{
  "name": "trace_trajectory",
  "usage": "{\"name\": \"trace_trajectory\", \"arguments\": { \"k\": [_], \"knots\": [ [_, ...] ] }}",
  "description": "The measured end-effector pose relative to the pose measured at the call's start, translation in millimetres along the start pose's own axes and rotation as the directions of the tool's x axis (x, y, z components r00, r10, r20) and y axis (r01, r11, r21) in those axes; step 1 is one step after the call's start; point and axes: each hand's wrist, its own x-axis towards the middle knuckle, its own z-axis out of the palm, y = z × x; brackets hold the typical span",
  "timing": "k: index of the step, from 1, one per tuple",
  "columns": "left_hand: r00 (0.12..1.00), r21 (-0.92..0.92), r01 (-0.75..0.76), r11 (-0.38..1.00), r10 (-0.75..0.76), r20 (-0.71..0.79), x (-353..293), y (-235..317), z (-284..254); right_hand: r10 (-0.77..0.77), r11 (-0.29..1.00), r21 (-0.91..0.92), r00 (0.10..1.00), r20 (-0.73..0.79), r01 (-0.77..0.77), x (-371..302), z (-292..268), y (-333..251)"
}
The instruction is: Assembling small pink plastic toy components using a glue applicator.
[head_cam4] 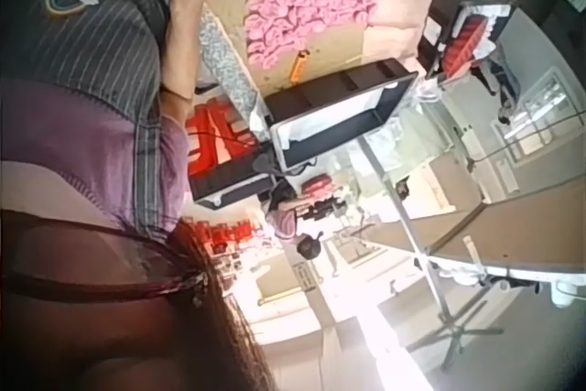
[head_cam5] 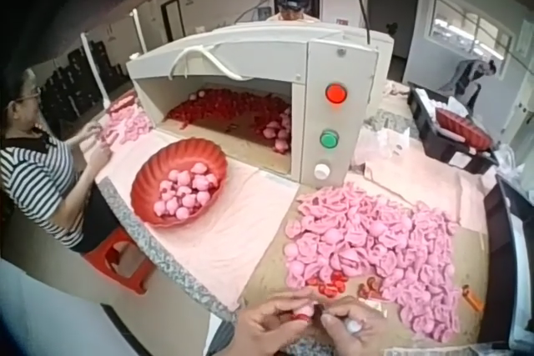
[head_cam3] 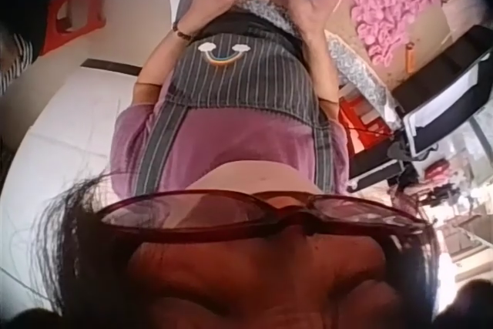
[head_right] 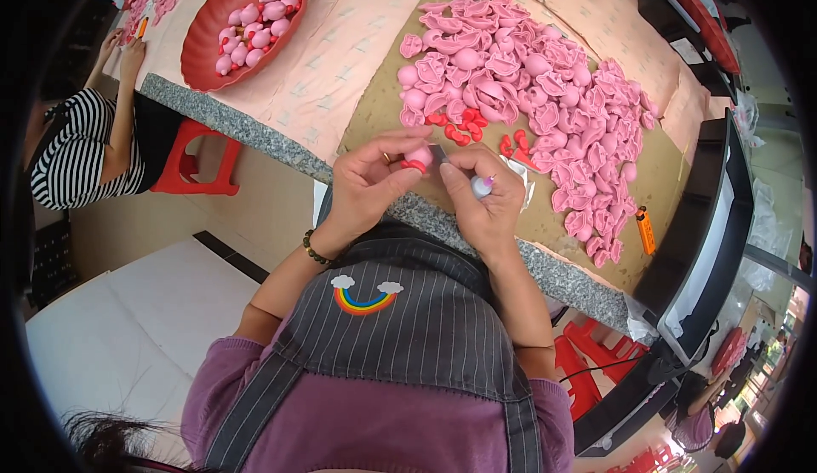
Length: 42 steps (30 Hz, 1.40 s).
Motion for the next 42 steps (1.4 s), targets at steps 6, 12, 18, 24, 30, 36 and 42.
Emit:
{"name": "trace_trajectory", "arguments": {
  "k": [6,12,18,24,30,36,42],
  "knots": [
    [0.984,-0.107,0.175,0.979,-0.174,0.025,-1,5,-3,-0.034,0.999,-0.021,0.999,-0.021,0.034,1,3,3],
    [0.991,-0.043,0.112,0.993,-0.109,0.076,3,1,-8,-0.082,0.995,-0.052,0.997,-0.002,0.082,2,4,1],
    [0.978,-0.066,0.158,0.985,-0.147,0.146,5,1,-13,-0.219,0.964,-0.139,0.974,0.065,0.226,4,3,-1],
    [0.965,-0.135,0.214,0.968,-0.188,0.184,5,-1,-16,-0.284,0.945,-0.141,0.954,0.098,0.296,5,5,2],
    [0.926,-0.115,0.316,0.942,-0.279,0.256,8,4,-20,-0.284,0.941,-0.178,0.958,0.042,0.287,5,7,3],
    [0.898,-0.149,0.384,0.911,-0.33,0.292,9,-2,-27,-0.239,0.949,-0.202,0.97,0.038,0.241,3,9,2],
    [0.885,-0.181,0.407,0.896,-0.337,0.32,11,-3,-28,-0.322,0.913,-0.261,0.947,0.01,0.313,4,11,3]
  ]
}}
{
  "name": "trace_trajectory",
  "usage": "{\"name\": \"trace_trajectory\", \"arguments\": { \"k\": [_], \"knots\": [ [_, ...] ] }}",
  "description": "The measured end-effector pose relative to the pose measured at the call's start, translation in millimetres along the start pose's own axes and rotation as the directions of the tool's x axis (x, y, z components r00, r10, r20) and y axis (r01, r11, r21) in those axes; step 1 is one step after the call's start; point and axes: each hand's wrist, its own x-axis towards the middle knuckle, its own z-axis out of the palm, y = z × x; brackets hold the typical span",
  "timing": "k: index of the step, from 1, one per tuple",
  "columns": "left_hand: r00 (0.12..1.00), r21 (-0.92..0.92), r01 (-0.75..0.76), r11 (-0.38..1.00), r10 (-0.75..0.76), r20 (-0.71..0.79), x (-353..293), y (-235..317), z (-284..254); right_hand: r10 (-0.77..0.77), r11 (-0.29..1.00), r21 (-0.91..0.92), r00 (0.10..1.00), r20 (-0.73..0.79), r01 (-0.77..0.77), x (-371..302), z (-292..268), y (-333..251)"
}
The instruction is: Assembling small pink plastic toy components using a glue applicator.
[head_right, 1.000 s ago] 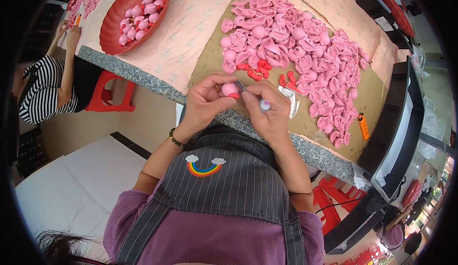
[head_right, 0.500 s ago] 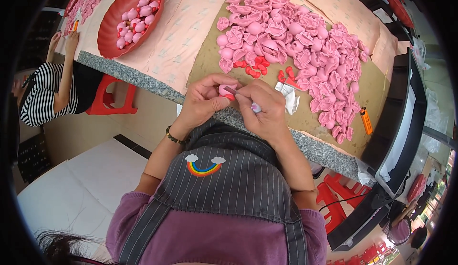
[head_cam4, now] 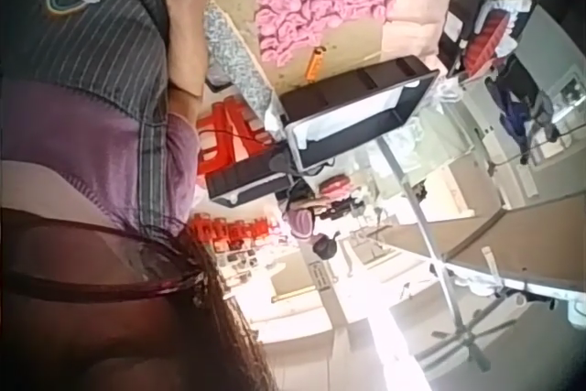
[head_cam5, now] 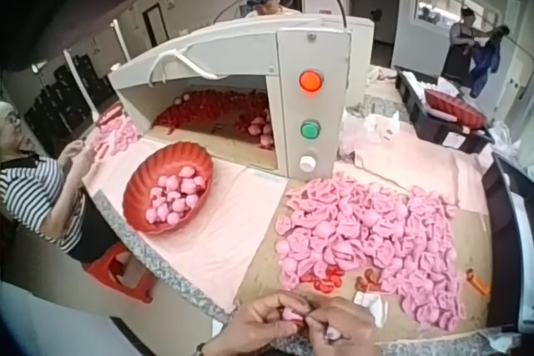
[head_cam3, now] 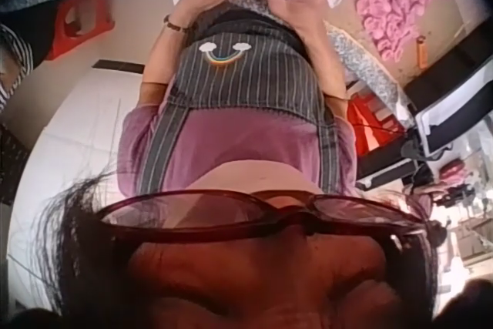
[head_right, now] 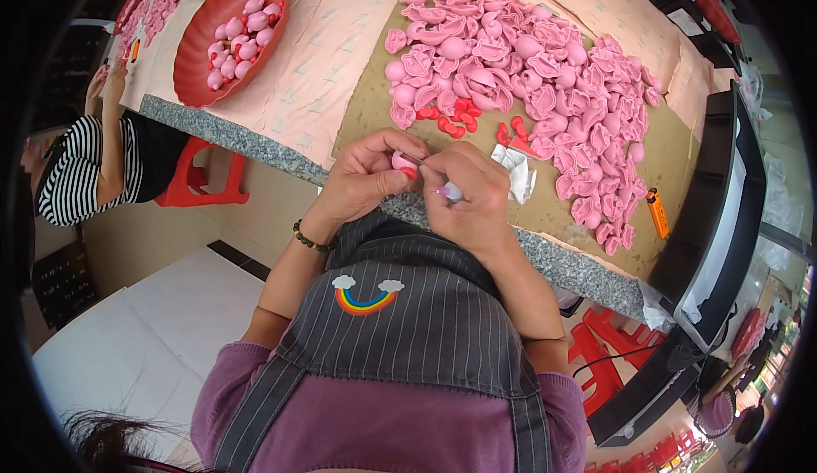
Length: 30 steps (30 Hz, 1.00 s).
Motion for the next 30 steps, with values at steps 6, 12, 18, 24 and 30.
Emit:
{"name": "trace_trajectory", "arguments": {
  "k": [6,12,18,24,30],
  "knots": [
    [0.999,0.025,0.025,0.999,-0.024,-0.028,-1.2,1.9,1.3,-0.06,0.994,-0.091,0.998,-0.022,0.057,-0.8,-1.2,2.8],
    [0.999,0.015,0.034,0.999,-0.034,-0.02,0.3,4.6,3.5,-0.185,0.976,-0.119,0.983,-0.017,0.182,4.1,-1.9,1.6],
    [1.0,-0.005,0.022,1.0,-0.022,0.003,0.7,4.2,0.7,-0.218,0.967,-0.139,0.976,-0.015,0.214,4.1,-2.2,2.9],
    [1.0,0.0,0.022,1.0,-0.022,-0.008,0.2,3.4,1.1,-0.266,0.953,-0.144,0.964,0.02,0.266,3.5,-1.8,5.2],
    [1.0,0.09,0.011,0.996,-0.009,-0.016,0.6,-0.7,-3.2,-0.335,0.923,-0.16,0.936,0.107,0.349,3.5,-4.2,7.8]
  ]
}}
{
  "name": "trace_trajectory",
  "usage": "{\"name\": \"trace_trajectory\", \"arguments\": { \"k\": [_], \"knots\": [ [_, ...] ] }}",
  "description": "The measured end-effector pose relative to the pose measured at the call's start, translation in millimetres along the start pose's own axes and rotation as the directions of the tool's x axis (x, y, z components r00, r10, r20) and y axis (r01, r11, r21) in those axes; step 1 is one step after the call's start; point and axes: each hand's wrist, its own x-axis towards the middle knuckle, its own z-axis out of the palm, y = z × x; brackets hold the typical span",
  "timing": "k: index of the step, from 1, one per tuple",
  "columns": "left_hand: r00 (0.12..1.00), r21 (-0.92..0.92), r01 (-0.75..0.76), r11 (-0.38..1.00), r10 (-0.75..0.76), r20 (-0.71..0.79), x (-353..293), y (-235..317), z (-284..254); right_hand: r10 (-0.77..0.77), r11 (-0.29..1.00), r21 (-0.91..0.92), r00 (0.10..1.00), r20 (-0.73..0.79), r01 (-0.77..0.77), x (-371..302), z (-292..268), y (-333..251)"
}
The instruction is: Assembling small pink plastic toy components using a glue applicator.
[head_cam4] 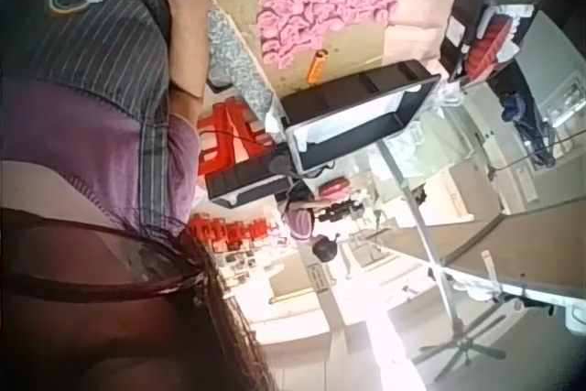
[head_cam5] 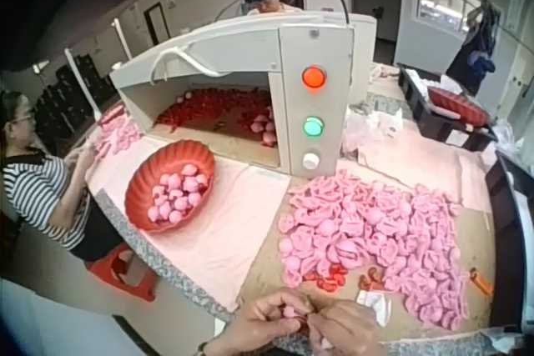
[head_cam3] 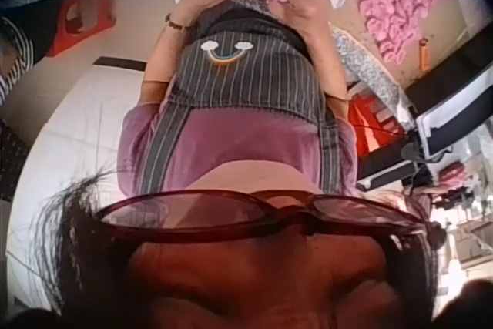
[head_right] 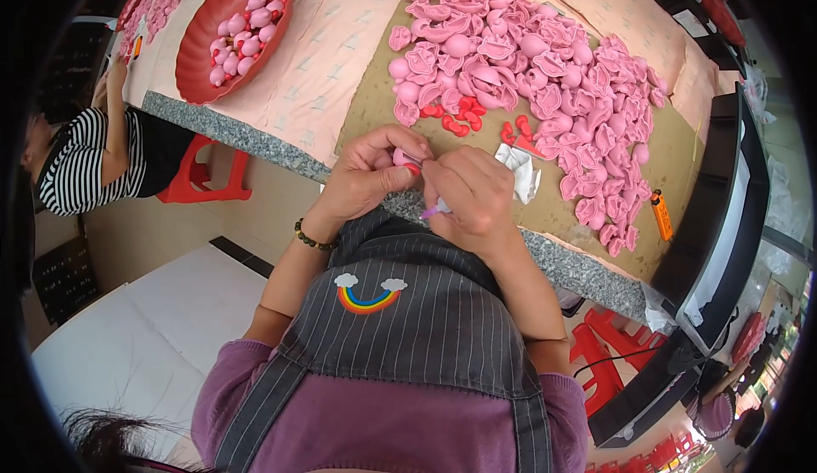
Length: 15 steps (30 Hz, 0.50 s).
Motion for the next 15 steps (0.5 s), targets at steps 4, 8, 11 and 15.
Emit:
{"name": "trace_trajectory", "arguments": {
  "k": [4,8,11,15],
  "knots": [
    [0.999,0.023,0.033,0.999,-0.033,0.014,0.6,1.6,-0.8,-0.007,1.0,0.003,0.998,0.06,0.007,1.1,-6.0,2.1],
    [1.0,-0.059,0.016,0.998,-0.017,-0.019,2.1,6.1,6.9,-0.036,0.999,-0.002,0.997,0.068,0.037,-0.6,-4.9,4.5],
    [1.0,-0.075,-0.017,0.997,0.015,-0.021,2.5,2.5,4.5,-0.039,0.999,-0.021,0.999,0.031,0.039,-1.9,-3.6,4.8],
    [1.0,-0.038,0.023,0.999,-0.023,-0.011,0.8,2.1,1.5,-0.026,0.998,-0.053,0.999,0.042,0.028,-1.6,-3.3,2.7]
  ]
}}
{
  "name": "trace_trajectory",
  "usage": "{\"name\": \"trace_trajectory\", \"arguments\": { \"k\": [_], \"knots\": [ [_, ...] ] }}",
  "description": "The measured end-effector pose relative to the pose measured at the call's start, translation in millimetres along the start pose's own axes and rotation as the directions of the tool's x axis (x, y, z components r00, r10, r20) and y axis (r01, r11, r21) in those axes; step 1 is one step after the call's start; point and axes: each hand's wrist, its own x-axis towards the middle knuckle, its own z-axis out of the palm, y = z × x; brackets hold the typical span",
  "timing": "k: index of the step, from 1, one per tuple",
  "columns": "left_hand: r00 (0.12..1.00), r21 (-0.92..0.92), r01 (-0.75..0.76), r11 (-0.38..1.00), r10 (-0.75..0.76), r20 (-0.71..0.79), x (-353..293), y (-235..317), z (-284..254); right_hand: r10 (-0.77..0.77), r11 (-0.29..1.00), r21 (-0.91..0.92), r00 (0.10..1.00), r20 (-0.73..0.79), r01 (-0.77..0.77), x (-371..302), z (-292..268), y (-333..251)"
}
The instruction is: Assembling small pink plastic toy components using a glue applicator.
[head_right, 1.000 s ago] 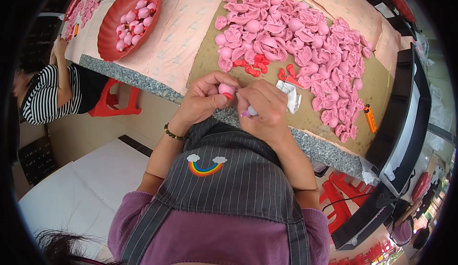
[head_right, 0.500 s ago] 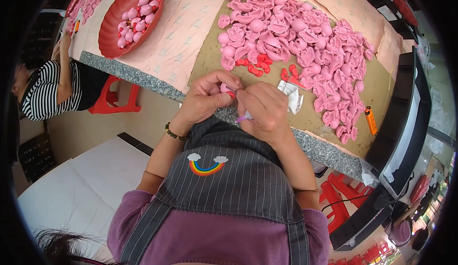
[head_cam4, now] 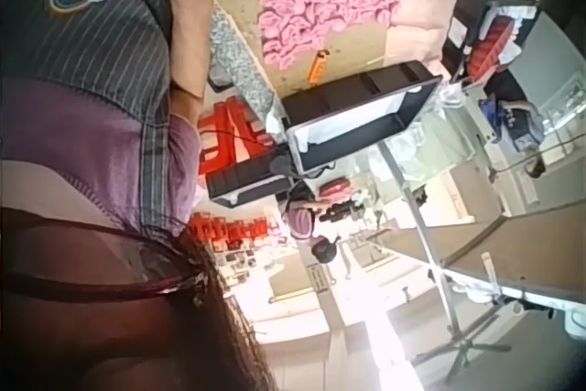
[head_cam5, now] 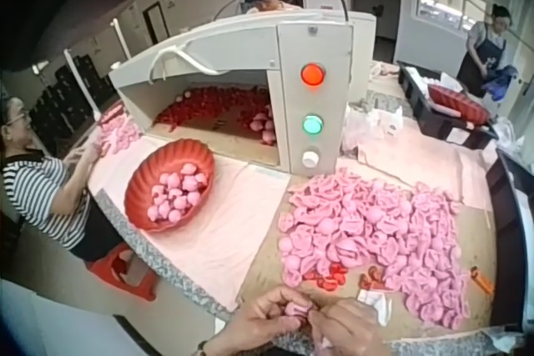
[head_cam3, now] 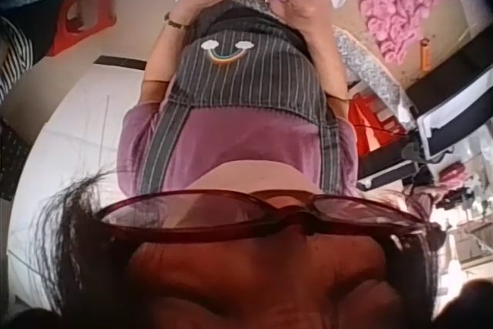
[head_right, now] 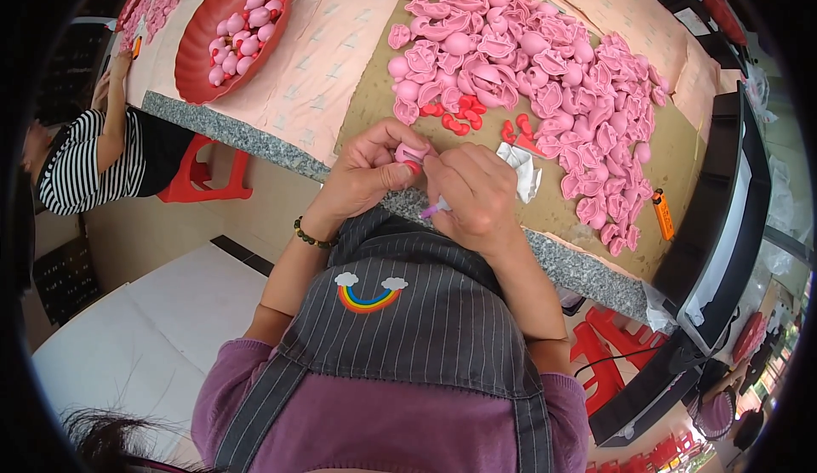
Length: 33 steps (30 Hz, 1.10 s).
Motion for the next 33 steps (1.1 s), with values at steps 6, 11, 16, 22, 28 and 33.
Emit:
{"name": "trace_trajectory", "arguments": {
  "k": [6,11,16,22,28,33],
  "knots": [
    [1.0,0.026,0.008,1.0,-0.008,0.001,0,1,1,-0.028,1.0,0.0,0.999,0.04,0.028,1,-2,-1],
    [1.0,0.013,0.023,1.0,-0.023,0.005,0,3,3,-0.039,0.998,-0.042,0.999,0.002,0.039,-1,0,1],
    [0.999,0.007,0.046,0.999,-0.046,-0.029,-1,6,7,-0.047,0.997,-0.058,0.999,0.017,0.048,0,-1,0],
    [0.994,0.131,0.066,0.989,-0.054,-0.095,-1,7,12,-0.076,0.994,-0.077,0.995,0.065,0.081,1,-4,-3],
    [0.998,0.108,-0.023,0.994,0.03,-0.06,2,1,5,-0.062,0.996,-0.07,0.998,-0.011,0.061,-1,-1,-1],
    [0.998,0.109,0.01,0.994,-0.002,-0.071,2,4,11,-0.051,0.992,-0.117,0.998,0.025,0.054,1,-2,-2]
  ]
}}
